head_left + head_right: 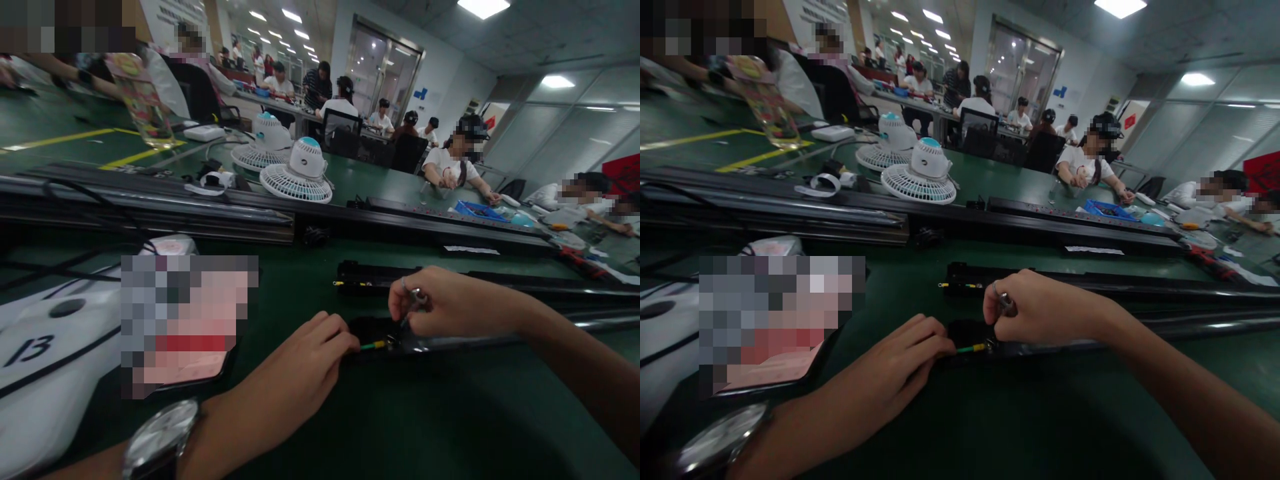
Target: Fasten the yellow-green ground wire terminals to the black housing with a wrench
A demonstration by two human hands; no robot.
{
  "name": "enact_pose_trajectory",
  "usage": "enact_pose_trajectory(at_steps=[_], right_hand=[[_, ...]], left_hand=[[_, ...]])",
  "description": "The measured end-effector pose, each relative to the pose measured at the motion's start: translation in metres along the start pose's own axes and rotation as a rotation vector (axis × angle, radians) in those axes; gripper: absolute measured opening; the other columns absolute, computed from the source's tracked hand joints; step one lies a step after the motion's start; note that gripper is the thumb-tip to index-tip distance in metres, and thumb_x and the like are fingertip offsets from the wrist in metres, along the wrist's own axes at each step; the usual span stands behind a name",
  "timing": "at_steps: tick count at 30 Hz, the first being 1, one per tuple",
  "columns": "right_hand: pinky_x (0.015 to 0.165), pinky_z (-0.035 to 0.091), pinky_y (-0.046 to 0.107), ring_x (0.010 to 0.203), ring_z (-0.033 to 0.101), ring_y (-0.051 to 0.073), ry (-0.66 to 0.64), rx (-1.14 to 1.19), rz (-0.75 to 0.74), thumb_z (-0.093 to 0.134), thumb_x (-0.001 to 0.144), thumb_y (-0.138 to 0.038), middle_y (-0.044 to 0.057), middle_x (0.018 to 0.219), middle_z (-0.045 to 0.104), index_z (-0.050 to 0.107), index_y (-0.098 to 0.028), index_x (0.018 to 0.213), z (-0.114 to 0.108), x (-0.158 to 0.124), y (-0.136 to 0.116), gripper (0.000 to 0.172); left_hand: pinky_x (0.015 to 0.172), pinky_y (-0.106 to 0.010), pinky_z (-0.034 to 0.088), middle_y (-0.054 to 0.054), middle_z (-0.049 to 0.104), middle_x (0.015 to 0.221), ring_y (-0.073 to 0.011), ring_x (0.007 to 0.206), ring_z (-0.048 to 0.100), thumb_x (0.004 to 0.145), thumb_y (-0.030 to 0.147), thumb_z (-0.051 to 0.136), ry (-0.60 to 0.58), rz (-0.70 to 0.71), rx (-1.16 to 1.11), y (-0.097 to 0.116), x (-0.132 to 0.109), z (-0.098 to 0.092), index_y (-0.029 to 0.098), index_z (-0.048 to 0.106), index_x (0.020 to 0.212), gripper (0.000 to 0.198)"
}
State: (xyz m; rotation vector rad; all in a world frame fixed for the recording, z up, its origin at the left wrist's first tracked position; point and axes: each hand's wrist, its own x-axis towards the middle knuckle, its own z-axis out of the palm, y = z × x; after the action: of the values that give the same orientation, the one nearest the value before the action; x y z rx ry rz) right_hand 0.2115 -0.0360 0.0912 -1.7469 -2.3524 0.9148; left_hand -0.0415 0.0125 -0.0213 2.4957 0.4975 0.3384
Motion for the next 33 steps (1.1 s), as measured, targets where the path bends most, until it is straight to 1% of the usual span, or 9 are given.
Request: enact_pose_trajectory(at_steps=[7,11,14,16,18,22,26,29,33], right_hand=[[0.062,0.046,0.023,0.072,0.066,0.016,-0.131,-0.18,-0.07,0.059,0.087,-0.019,0.002,0.087,0.074,0.075,-0.02,0.104,-0.012,0.008,-0.018,0.023],[0.06,0.052,0.024,0.063,0.068,0.015,-0.281,-0.007,0.036,0.051,0.093,-0.018,0.003,0.081,0.075,0.069,-0.016,0.115,-0.014,0.007,-0.021,0.029],[0.064,0.056,0.026,0.066,0.072,0.015,-0.346,0.12,0.086,0.049,0.094,-0.016,0.006,0.092,0.077,0.066,-0.014,0.118,-0.014,0.005,-0.022,0.029],[0.07,0.056,0.026,0.076,0.073,0.016,-0.337,0.088,0.056,0.052,0.094,-0.016,0.006,0.098,0.077,0.069,-0.014,0.113,-0.013,0.003,-0.023,0.026],[0.073,0.054,0.025,0.083,0.073,0.017,-0.329,-0.003,0.01,0.059,0.092,-0.02,0.004,0.097,0.077,0.072,-0.016,0.109,-0.013,0.002,-0.024,0.022],[0.07,0.05,0.024,0.082,0.072,0.017,-0.307,-0.107,-0.011,0.069,0.089,-0.037,0.001,0.093,0.077,0.076,-0.022,0.107,-0.01,-0.003,-0.026,0.025],[0.063,0.046,0.025,0.081,0.069,0.019,-0.184,-0.189,0.039,0.068,0.089,-0.047,0.005,0.093,0.075,0.078,-0.022,0.102,-0.003,-0.011,-0.026,0.03],[0.06,0.042,0.027,0.079,0.066,0.02,-0.113,-0.233,0.054,0.06,0.095,-0.044,0.006,0.09,0.073,0.077,-0.022,0.099,0.002,-0.019,-0.024,0.028],[0.061,0.041,0.028,0.073,0.064,0.018,-0.059,-0.231,0.063,0.054,0.098,-0.035,0.004,0.084,0.071,0.075,-0.021,0.095,0.003,-0.028,-0.017,0.026]], left_hand=[[0.09,-0.038,0.048,-0.004,0.055,0.118,-0.0203,0.102,0.051,0.092,0.001,0.045,0.029,0.039,0.009,-0.004,-0.003,0.004,0.024,0.058,0.12,0.039],[0.088,-0.037,0.048,-0.004,0.056,0.117,-0.0203,0.1,0.051,0.092,0.002,0.046,0.043,0.049,0.015,-0.004,-0.004,0.005,0.023,0.059,0.117,0.035],[0.087,-0.036,0.048,-0.004,0.056,0.116,-0.0197,0.098,0.052,0.091,0.001,0.046,0.056,0.053,0.007,-0.003,-0.005,0.006,0.023,0.059,0.116,0.035],[0.087,-0.035,0.047,-0.004,0.056,0.115,-0.0196,0.098,0.052,0.091,0.001,0.046,0.066,0.056,0.003,-0.003,-0.005,0.006,0.023,0.06,0.115,0.035],[0.088,-0.036,0.047,-0.004,0.056,0.115,-0.0198,0.099,0.052,0.091,0.001,0.047,0.076,0.056,0.004,-0.003,-0.005,0.007,0.023,0.061,0.113,0.034],[0.088,-0.035,0.047,-0.003,0.057,0.114,-0.0194,0.098,0.052,0.092,0.003,0.047,0.071,0.044,-0.007,-0.003,-0.005,0.006,0.023,0.062,0.112,0.031],[0.088,-0.035,0.047,-0.003,0.058,0.115,-0.0188,0.098,0.053,0.094,0.006,0.048,0.088,0.048,-0.027,-0.003,-0.006,0.005,0.023,0.063,0.113,0.029],[0.088,-0.034,0.047,-0.003,0.058,0.115,-0.0188,0.098,0.053,0.093,0.005,0.049,0.092,0.052,-0.024,-0.002,-0.006,0.005,0.022,0.063,0.112,0.029],[0.087,-0.035,0.048,-0.004,0.058,0.116,-0.0192,0.099,0.053,0.093,0.005,0.05,0.083,0.055,-0.024,0.0,-0.005,0.003,0.022,0.063,0.113,0.03]])
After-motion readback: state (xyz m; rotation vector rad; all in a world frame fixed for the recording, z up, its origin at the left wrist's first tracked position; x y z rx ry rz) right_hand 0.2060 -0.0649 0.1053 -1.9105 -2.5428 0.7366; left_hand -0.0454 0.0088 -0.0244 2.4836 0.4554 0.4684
